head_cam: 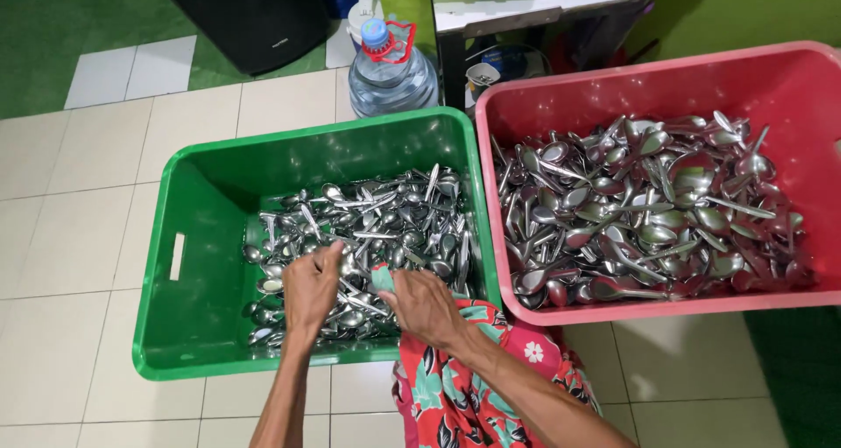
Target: The person is polishing metal spoons one by one using a red floral cloth and moving them between bins.
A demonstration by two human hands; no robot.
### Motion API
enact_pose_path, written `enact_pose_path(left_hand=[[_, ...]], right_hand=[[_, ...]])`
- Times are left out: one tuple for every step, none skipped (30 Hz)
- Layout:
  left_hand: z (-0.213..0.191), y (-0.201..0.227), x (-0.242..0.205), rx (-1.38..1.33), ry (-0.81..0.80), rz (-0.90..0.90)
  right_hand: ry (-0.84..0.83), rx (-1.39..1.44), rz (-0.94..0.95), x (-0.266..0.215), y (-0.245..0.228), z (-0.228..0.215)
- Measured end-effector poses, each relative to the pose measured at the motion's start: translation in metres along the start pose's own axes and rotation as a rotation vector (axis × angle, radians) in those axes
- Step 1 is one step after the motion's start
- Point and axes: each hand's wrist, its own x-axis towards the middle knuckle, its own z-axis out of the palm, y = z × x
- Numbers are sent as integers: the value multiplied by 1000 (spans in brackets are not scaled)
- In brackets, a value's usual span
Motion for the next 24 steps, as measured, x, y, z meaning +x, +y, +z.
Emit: enact_pose_path(left_hand=[[4, -10, 7, 2, -4, -1], [7, -22, 11, 39, 7, -31], [10, -34, 14, 76, 18, -61], [10, -28, 15, 78, 18, -60], [10, -21, 16, 75, 28, -81], [11, -15, 15, 70, 40, -105], [17, -14, 12, 69, 41, -108], [23, -12, 11, -29, 47, -115], [28, -10, 9, -126, 53, -121], [37, -6, 1, -124, 54, -120], [46, -2, -7, -209, -88, -211], [56, 3, -15, -296, -233, -298], [64, 8, -17, -296, -236, -295], [73, 12, -21, -344, -172, -184], [82, 16, -25, -391, -107, -74], [86, 13, -21, -397, -104, -70], [91, 11, -17, -440, -39, -91], [92, 9, -12, -475, 25, -109], [84, 19, -9, -473, 26, -103], [75, 28, -6, -515, 147, -162], [67, 37, -3, -556, 268, -220], [64, 16, 5, -556, 268, -224], [61, -5, 13, -578, 213, -268], [54, -28, 21, -595, 166, -314]], right_hand=[[0, 2, 5, 1, 1, -2], [-12, -10, 4, 1, 0, -5], [-24, -23, 3, 1, -1, -7], [-23, -22, 3, 0, 0, -6], [-36, 11, 40, -1, 0, -5], [-53, 44, 75, -2, 1, -6], [-56, 44, 73, -6, 4, -5], [-67, 121, 148, -8, 7, -3], [-77, 199, 223, -10, 9, -1], [-75, 201, 223, -7, 7, -8], [-56, 305, 308, -4, 4, -16], [-35, 404, 395, -2, 3, -24], [-31, 402, 397, 1, 5, -24], [-30, 420, 418, 1, 7, -24], [-29, 438, 440, 2, 8, -25], [-29, 433, 435, 3, 8, -26], [-41, 466, 444, 4, 9, -27], [-48, 506, 453, 7, 7, -26], [-43, 507, 449, 6, 5, -31], [-78, 494, 451, 3, 1, -35], [-112, 481, 453, 1, -2, -38], [-115, 481, 456, 2, 1, -36], [-105, 619, 614, 3, 4, -34], [-99, 762, 768, 6, 5, -29]])
